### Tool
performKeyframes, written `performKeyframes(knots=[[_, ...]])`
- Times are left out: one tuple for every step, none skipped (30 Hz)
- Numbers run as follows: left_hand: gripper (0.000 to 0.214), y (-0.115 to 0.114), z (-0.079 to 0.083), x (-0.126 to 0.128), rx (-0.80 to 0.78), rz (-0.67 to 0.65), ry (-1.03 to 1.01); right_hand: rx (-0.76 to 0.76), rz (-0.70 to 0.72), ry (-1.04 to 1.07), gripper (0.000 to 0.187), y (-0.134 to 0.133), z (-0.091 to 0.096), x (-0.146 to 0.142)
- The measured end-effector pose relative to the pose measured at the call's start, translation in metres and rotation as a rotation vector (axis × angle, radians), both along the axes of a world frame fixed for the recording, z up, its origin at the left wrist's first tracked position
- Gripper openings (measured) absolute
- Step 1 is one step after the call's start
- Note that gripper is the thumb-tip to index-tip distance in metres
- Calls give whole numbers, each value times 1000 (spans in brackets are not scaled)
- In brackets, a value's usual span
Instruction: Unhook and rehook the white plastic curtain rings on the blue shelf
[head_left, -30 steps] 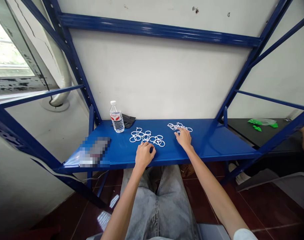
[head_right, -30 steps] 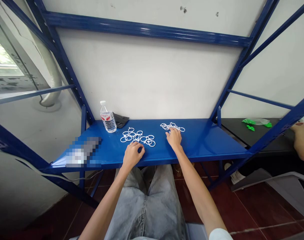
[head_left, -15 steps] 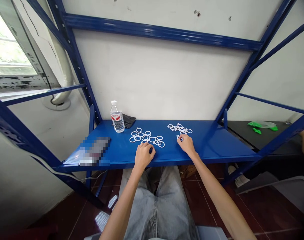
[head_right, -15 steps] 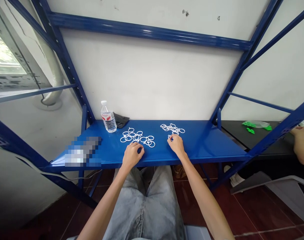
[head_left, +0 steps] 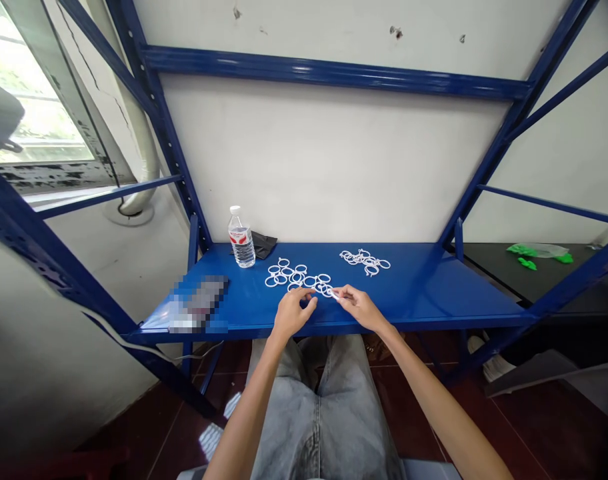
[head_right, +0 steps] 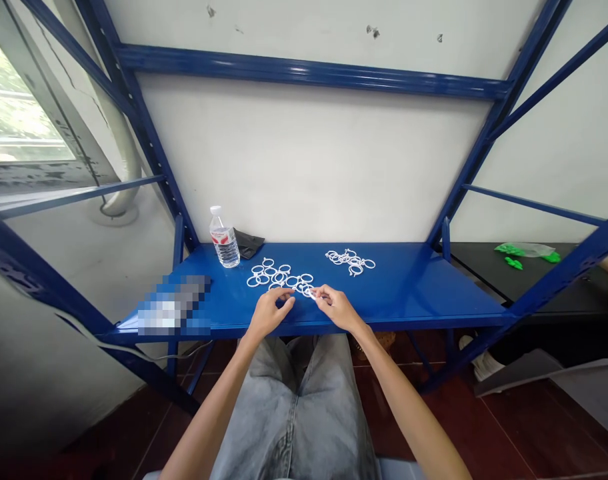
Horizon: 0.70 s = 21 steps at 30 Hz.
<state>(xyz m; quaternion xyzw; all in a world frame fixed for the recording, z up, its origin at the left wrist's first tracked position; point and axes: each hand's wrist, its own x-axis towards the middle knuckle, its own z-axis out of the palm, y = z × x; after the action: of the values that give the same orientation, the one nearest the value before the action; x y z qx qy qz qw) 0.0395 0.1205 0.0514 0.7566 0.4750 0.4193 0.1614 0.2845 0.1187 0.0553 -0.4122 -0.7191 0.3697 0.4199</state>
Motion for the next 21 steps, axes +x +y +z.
performKeyframes(knots=[[28,1,0,-2,-38,-31,-31,18,27,-24,19,-2,1,-8],[28,2,1,-3,-72,-53,-50,33,50,-29,15,-3,2,-15],[28,3,1,-4,-95,-69,-62,46,70,-23,12,-4,2,-21],[27,4,1,-5,-108,-80,-70,58,87,-15,11,-4,1,-26],[27,5,1,-5,-117,-89,-80,71,98,-6,10,-4,0,-29],[27,5,1,-6,-123,-98,-94,83,103,1,10,-4,-1,-31],[27,6,1,-6,-131,-106,-109,93,103,6,9,-5,-2,-32],[27,6,1,-7,-139,-114,-123,102,100,8,9,-5,-3,-33],[27,7,1,-7,-146,-120,-133,110,96,8,9,-6,-3,-33],[27,7,0,-7,-149,-124,-138,118,91,6,8,-6,-3,-32],[28,7,0,-7,-149,-125,-138,125,88,2,8,-7,-4,-32],[28,8,0,-8,-146,-125,-136,131,86,-6,8,-7,-4,-32],[28,8,-1,-8,-144,-123,-133,133,85,-14,7,-7,-4,-32],[28,8,-1,-8,-144,-118,-129,130,85,-19,8,-7,-5,-32],[28,9,-2,-8,-145,-113,-124,122,82,-19,11,-6,-6,-32],[27,9,-2,-8,-146,-111,-121,110,77,-17,18,-5,-8,-33],[27,9,-2,-7,-147,-110,-121,100,68,-19,26,-4,-10,-33],[26,9,-2,-7,-147,-112,-121,98,59,-29,33,-2,-12,-34],[26,9,-3,-7,-147,-116,-120,106,50,-48,37,-1,-14,-34],[25,9,-3,-7,-148,-121,-118,124,39,-76,38,0,-15,-35],[24,9,-3,-6,-154,-127,-115,151,28,-110,37,0,-16,-36]])
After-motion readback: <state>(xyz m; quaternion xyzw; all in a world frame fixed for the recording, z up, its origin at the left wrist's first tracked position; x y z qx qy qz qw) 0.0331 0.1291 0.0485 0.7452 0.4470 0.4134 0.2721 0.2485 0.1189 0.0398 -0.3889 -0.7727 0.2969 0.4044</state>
